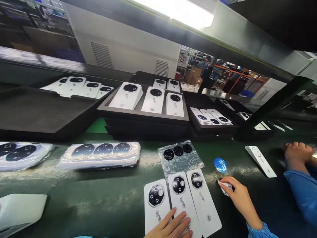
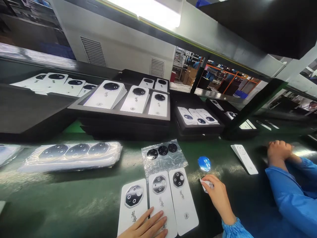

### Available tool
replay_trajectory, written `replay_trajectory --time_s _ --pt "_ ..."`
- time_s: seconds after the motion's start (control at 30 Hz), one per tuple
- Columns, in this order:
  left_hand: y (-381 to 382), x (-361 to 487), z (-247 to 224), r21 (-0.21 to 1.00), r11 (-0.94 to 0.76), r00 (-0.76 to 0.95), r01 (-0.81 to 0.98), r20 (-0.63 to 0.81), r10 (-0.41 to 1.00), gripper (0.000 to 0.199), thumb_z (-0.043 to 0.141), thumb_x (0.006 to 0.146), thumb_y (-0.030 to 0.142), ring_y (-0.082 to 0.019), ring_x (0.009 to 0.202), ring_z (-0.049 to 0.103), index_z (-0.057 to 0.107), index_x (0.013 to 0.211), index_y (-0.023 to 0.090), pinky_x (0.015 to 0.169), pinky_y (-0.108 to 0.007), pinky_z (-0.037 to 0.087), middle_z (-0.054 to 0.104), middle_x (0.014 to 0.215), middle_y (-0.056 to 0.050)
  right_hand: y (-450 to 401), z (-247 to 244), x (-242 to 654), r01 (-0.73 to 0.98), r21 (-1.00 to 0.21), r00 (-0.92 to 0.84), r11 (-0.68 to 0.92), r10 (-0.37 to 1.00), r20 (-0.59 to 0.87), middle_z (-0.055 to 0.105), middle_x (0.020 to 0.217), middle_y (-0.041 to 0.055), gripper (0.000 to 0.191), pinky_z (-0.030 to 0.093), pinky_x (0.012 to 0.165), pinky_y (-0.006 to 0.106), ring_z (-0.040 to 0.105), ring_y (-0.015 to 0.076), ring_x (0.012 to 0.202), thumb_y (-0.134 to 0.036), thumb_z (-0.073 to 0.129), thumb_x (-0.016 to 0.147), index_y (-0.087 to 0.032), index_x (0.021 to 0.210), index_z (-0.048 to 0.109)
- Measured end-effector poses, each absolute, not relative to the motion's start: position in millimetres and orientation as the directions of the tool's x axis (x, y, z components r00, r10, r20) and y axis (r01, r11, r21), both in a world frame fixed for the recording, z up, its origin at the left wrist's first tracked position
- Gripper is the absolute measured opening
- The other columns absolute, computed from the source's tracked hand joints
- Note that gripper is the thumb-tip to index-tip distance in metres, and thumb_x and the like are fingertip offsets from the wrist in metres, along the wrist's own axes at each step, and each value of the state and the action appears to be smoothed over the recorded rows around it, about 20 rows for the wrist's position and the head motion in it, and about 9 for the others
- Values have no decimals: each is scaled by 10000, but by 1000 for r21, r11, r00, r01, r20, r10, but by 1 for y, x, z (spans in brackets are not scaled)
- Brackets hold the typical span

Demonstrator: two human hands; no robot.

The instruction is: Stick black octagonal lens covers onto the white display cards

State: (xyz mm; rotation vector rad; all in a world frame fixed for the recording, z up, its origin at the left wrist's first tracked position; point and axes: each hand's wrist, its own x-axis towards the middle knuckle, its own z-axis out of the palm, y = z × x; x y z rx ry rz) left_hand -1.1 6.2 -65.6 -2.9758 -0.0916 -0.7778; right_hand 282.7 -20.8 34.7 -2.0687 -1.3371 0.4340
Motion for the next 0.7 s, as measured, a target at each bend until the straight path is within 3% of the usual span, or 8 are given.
replay_trajectory --time_s 0.13,0.23,0.37,0.47,0.6,0.7 --pt "2 5 -95 -72 -992 821 102 569 43 343 458 947 361 -186 1215 479 514 1226 169 1063 -342 350 610 1219 -33 -20 38 277 667 -695 432 -268 899 69 681 726 63 333 504 702 373 634 266 722 -571 618 631 -248 547 610" --pt "4 2 -83 -86 -991 816 105 577 36 323 451 954 334 -176 1182 506 518 1226 173 1056 -331 355 616 1211 -18 -22 45 272 604 -758 422 -245 905 45 690 807 87 414 513 693 363 636 263 764 -641 603 640 -228 616 624" --pt "10 -8 -44 -103 -992 877 77 480 18 309 430 965 303 -166 1170 516 514 1232 171 1028 -297 376 591 1252 -11 -26 59 257 209 -959 319 -193 940 -120 676 797 72 376 512 684 339 628 223 748 -584 664 669 -213 722 635" --pt "11 -12 -32 -94 -993 873 66 487 12 292 415 971 286 -163 1148 532 524 1213 163 1017 -291 375 605 1231 -10 -25 68 239 14 -989 200 -150 969 -145 617 650 25 357 504 728 357 599 187 664 -555 697 661 -214 657 592" --pt "12 -5 -47 -92 -992 848 87 529 25 277 444 959 277 -179 1129 539 534 1194 162 1005 -325 379 627 1186 -25 -14 77 213 10 -994 124 -108 987 -106 552 543 -5 409 492 597 320 547 162 556 -583 714 616 -213 603 540" --pt "5 0 -61 -118 -985 813 124 582 33 236 438 960 264 -159 1080 554 556 1159 219 951 -310 428 639 1149 19 1 82 189 109 -992 108 -57 993 -46 551 542 -11 399 443 493 267 501 132 494 -557 734 601 -206 582 545"
